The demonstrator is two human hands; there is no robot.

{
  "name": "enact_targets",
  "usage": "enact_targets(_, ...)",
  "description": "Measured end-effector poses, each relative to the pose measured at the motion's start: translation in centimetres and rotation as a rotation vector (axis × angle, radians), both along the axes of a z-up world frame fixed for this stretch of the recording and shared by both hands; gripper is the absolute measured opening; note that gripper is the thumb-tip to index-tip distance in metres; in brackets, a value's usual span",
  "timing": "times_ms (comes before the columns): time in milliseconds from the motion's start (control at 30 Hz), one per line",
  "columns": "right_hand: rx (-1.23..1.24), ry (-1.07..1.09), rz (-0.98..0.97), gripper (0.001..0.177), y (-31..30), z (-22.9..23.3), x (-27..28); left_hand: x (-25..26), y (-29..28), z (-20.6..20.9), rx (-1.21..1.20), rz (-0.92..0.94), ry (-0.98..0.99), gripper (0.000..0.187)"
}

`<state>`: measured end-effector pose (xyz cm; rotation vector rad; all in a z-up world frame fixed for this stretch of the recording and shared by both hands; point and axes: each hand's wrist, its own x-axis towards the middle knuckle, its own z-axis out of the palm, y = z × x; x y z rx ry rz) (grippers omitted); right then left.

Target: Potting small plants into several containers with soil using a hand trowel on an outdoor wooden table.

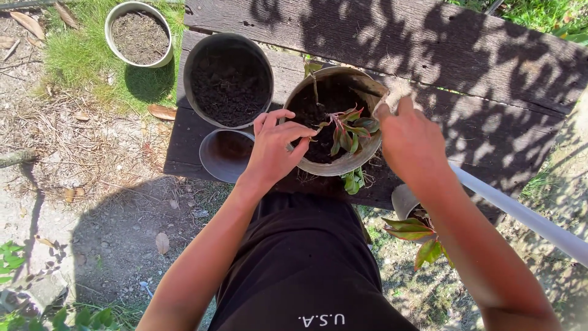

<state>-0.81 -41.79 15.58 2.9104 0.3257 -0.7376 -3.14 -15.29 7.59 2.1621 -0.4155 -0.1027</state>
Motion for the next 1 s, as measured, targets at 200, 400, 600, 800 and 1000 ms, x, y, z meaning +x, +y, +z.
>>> enact_targets(200, -0.085, -0.003, 0.086, 0.051, 1.9, -1.4, -0.7, 0.5, -0.3, 0.1, -0.015, -0.01, -0.01, 0.017)
enact_targets(400, -0.073, 0.047, 0.097, 0.044, 0.9, 0.8, -0.5, 0.6, 0.0, -0.1, -0.009, -0.001, 0.001, 0.018)
enact_targets(600, 0.011, 0.056, 0.018, 0.056, 0.2, 1.5, -0.3, 0.8, 0.0, 0.1, -0.009, 0.0, -0.006, 0.017)
enact_targets(800, 0.254, -0.014, -0.277, 0.037, -0.2, 6.6, -0.1, 1.0, 0.0, 0.1, 0.012, 0.01, -0.057, 0.016)
enact_targets(1000, 0.453, -0.177, -0.391, 0.032, -3.3, 11.5, -2.8, 1.9, 0.4, -0.2, 0.041, 0.015, -0.134, 0.019)
